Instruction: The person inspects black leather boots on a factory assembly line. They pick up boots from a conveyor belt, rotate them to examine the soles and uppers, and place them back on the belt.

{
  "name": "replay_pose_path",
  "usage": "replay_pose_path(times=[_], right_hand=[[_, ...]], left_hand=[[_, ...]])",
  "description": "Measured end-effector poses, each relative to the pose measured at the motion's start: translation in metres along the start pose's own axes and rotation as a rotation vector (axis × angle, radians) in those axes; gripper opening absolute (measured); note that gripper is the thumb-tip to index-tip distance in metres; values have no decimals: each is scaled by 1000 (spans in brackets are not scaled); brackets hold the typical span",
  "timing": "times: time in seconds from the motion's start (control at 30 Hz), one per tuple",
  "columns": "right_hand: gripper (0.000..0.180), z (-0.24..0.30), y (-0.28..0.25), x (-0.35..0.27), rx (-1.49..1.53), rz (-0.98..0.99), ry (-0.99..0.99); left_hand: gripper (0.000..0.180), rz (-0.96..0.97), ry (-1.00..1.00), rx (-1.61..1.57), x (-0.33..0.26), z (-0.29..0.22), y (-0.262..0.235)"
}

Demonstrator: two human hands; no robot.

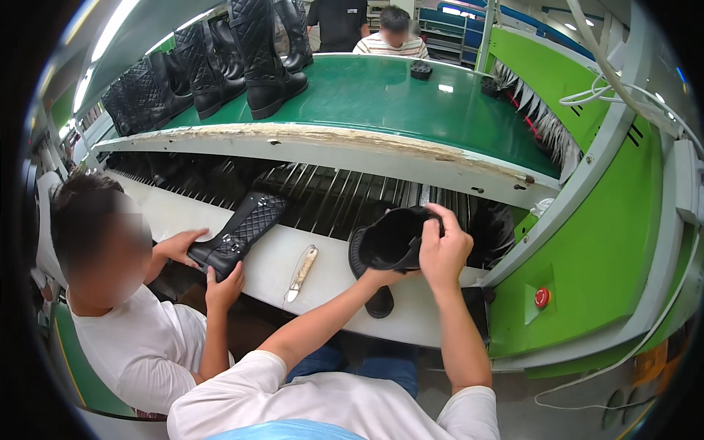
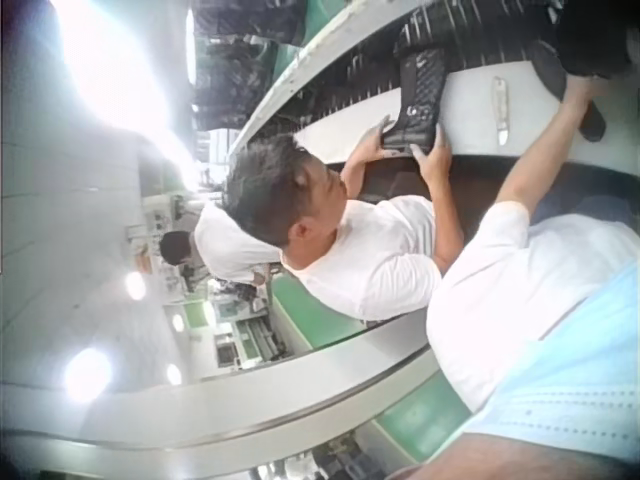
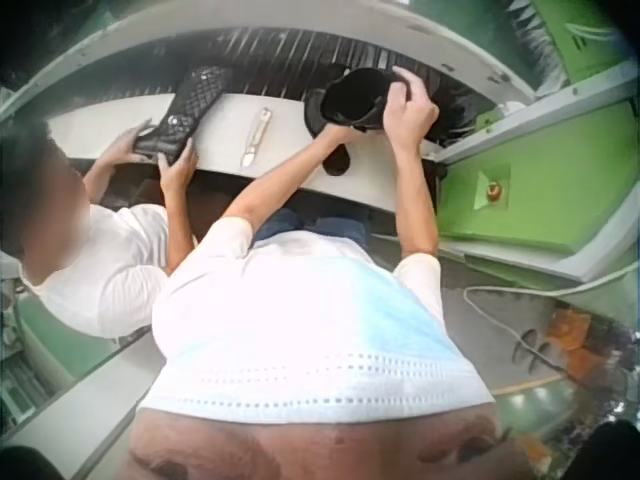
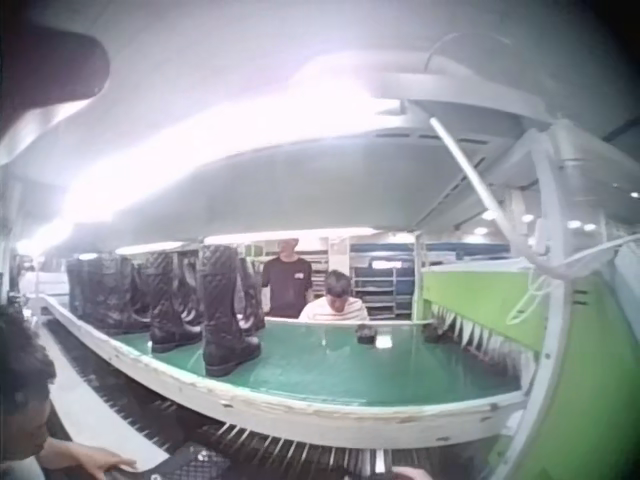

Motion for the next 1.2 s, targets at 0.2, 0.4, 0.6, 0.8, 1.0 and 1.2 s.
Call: replay_pose_path(times=[0.2, 0.4, 0.6, 0.8, 1.0, 1.2], right_hand=[[28, 103, -28, -17, 136, 180, -93], [43, 91, -55, -21, 493, 393, -61], [61, -125, -32, -95, 627, 100, 589], [75, -112, 4, -142, 1285, 226, 693], [90, -89, 36, -153, 1615, 359, 723], [108, -105, 63, -175, 1611, 535, 706]], left_hand=[[66, -330, -147, -1418, 3, 16, -1], [70, -61, -377, -788, -53, 5, -5], [113, 387, -471, -1001, -1, -98, -74], [145, 691, 99, -307, 11, -179, -55], [109, 122, -100, -469, 38, -77, -81], [74, 261, -366, -839, 51, -30, -9]])
Point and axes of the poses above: each hand's wrist, its own x-axis towards the middle knuckle, its own y-axis out of the palm, z = x × y, the point moved 7 cm from there along x, towards the middle knuckle, and after that the axes turned 11 degrees about z, right-handed, at the moved point
